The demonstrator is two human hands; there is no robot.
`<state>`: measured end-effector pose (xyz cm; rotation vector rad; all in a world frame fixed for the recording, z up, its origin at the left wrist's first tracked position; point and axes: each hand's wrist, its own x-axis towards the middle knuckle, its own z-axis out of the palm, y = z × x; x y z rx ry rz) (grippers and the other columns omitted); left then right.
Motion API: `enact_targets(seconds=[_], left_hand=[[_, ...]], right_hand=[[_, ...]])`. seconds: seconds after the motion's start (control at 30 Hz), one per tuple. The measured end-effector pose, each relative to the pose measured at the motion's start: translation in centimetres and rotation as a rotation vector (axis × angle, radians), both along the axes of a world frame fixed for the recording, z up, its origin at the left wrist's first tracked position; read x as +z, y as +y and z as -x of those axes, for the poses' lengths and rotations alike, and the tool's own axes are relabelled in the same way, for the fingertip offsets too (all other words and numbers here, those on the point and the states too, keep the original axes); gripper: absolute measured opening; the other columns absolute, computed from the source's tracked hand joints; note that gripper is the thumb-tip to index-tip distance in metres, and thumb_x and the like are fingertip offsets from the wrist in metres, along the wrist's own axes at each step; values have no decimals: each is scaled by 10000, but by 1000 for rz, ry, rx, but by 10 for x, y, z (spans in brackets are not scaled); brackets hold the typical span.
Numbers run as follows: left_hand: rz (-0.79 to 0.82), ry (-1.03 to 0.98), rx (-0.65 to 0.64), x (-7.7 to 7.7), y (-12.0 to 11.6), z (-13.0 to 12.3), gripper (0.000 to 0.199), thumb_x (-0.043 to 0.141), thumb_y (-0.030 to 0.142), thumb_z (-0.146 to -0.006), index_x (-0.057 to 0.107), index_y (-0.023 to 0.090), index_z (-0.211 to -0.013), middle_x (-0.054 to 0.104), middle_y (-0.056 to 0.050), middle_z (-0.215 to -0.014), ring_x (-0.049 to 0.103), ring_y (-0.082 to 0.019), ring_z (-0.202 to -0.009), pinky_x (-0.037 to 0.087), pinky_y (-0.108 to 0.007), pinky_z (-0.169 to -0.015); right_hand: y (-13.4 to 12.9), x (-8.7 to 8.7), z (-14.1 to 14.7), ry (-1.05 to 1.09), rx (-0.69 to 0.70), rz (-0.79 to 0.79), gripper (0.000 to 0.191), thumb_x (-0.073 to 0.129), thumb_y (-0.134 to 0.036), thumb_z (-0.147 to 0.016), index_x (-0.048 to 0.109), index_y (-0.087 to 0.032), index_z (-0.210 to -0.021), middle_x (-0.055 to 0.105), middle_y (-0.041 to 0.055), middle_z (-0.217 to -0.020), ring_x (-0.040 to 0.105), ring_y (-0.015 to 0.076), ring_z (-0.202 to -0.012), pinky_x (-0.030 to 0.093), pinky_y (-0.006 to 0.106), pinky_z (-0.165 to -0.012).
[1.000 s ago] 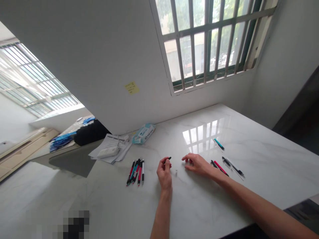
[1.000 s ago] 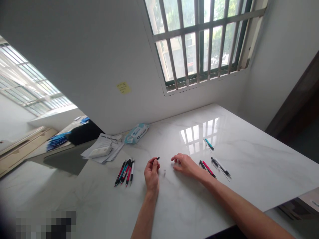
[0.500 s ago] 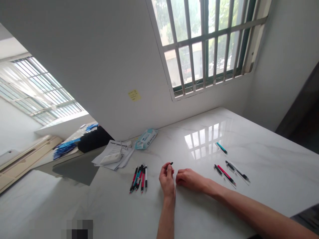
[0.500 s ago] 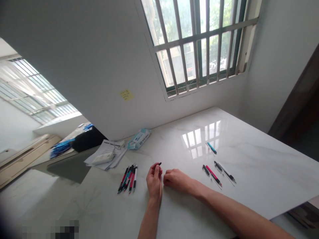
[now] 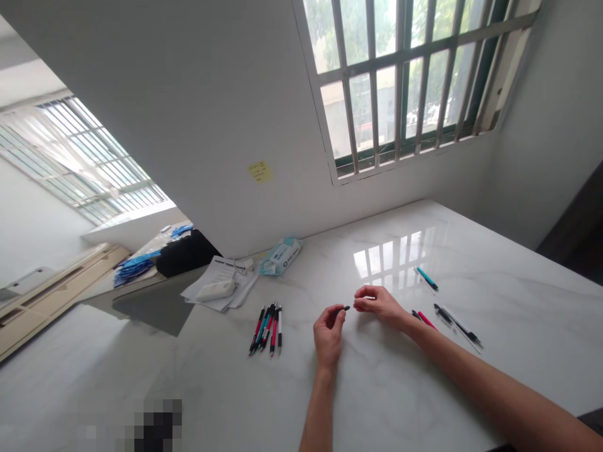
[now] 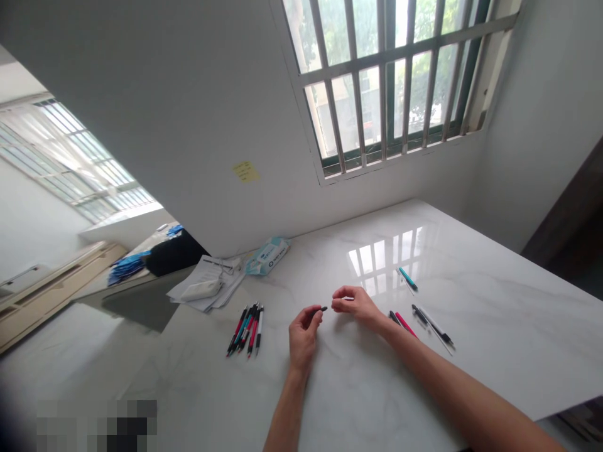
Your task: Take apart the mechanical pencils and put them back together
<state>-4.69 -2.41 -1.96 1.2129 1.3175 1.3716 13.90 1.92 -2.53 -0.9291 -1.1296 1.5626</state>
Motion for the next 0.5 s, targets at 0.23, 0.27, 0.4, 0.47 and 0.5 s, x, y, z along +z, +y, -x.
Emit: enact_targets(seconds=[0.23,0.27,0.4,0.47,0.5], left_hand=[[-20,4,-11,-1,0,1,295,822,412,-796,797,184,-982,792,-89,-971,732,-212,-917,578,-345,-896],[-20,6,-15,-1,0,1,298,826,413,-793,798,182,-980,792,-89,-973,732,-215,-923,577,-347,-901],[-12,10,-17,-1,0,1,303,835,415,-788,801,182,-978,791,-86,-975,732,-223,-943,573,-360,-925],[-12,5,-15,0,0,1,298,837,413,-787,802,184,-975,791,-84,-972,732,-224,-946,572,-358,-928],[-13,4,-15,0,0,1,296,838,411,-786,803,185,-973,791,-83,-969,732,-223,-943,572,-354,-923]], right_hand=[[-9,7,3,-4,33,-76,277,850,-420,-733,733,-208,-868,711,15,-862,649,185,-840,499,324,-838],[-9,8,3,-7,30,-74,273,849,-411,-731,734,-209,-874,712,15,-868,644,185,-842,492,321,-833],[-8,8,2,-29,49,-46,290,854,-398,-712,729,-210,-893,719,17,-895,644,190,-843,488,328,-830],[-8,8,1,-22,56,-54,290,854,-389,-709,730,-205,-897,717,18,-907,645,188,-849,487,327,-835],[-8,8,1,-17,58,-60,287,854,-381,-709,732,-202,-898,715,18,-910,644,185,-850,486,324,-835]])
